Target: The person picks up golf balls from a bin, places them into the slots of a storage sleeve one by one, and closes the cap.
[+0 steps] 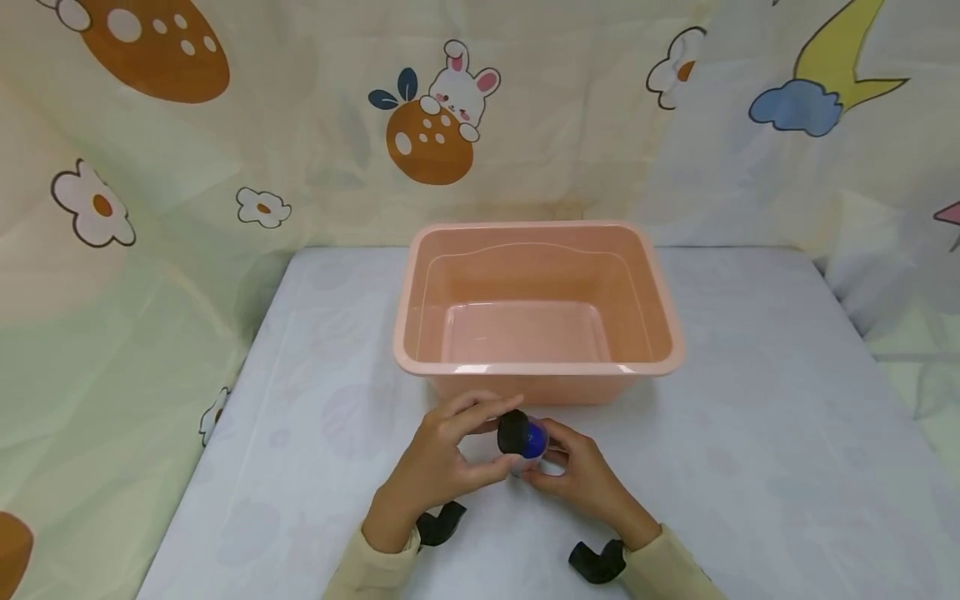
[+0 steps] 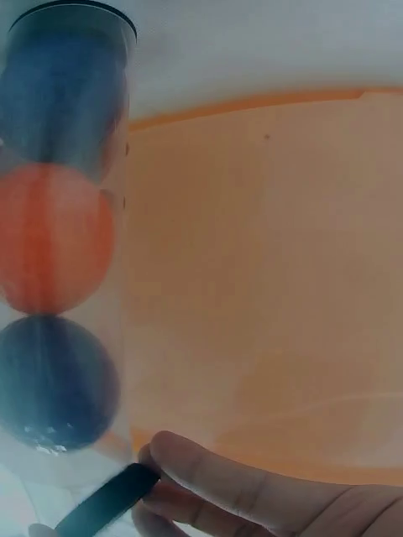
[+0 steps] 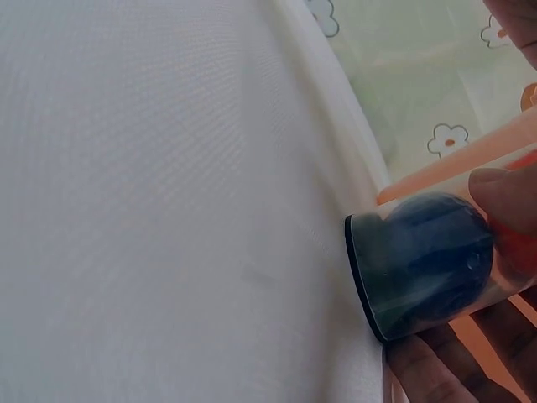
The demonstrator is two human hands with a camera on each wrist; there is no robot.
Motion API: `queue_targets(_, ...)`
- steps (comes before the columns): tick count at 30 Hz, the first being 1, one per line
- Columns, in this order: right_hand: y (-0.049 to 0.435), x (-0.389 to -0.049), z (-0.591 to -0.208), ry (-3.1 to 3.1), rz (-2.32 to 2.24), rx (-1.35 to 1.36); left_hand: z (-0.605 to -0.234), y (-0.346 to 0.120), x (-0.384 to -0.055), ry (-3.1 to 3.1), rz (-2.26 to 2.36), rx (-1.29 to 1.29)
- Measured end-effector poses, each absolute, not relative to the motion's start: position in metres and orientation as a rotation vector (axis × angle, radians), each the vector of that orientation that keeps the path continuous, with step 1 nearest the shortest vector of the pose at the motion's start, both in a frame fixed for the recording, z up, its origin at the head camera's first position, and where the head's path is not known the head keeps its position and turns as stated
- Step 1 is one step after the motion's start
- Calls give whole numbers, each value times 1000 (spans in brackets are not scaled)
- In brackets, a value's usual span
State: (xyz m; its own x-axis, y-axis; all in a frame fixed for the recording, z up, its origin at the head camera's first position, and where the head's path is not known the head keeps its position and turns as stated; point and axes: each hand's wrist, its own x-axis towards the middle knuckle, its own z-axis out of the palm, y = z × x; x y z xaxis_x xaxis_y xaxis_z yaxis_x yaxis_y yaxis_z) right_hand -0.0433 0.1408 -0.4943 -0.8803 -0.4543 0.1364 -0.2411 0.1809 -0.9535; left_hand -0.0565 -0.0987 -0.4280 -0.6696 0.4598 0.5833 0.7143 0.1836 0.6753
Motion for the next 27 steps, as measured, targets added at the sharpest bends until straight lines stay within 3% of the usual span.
queue_targets(9,141,-43,-495,2273,-1788,-667,-426,-90,-62,-2264,-1173,-1179)
queue_targets(20,142,-46,-492,2307,-1732,-677,-419,-89,-65,-2374,-1161,-1193)
queue_targets(27,153,-34,-467,2476,-1500,-722,-423,-90,-60,-2355,-1164,-1200)
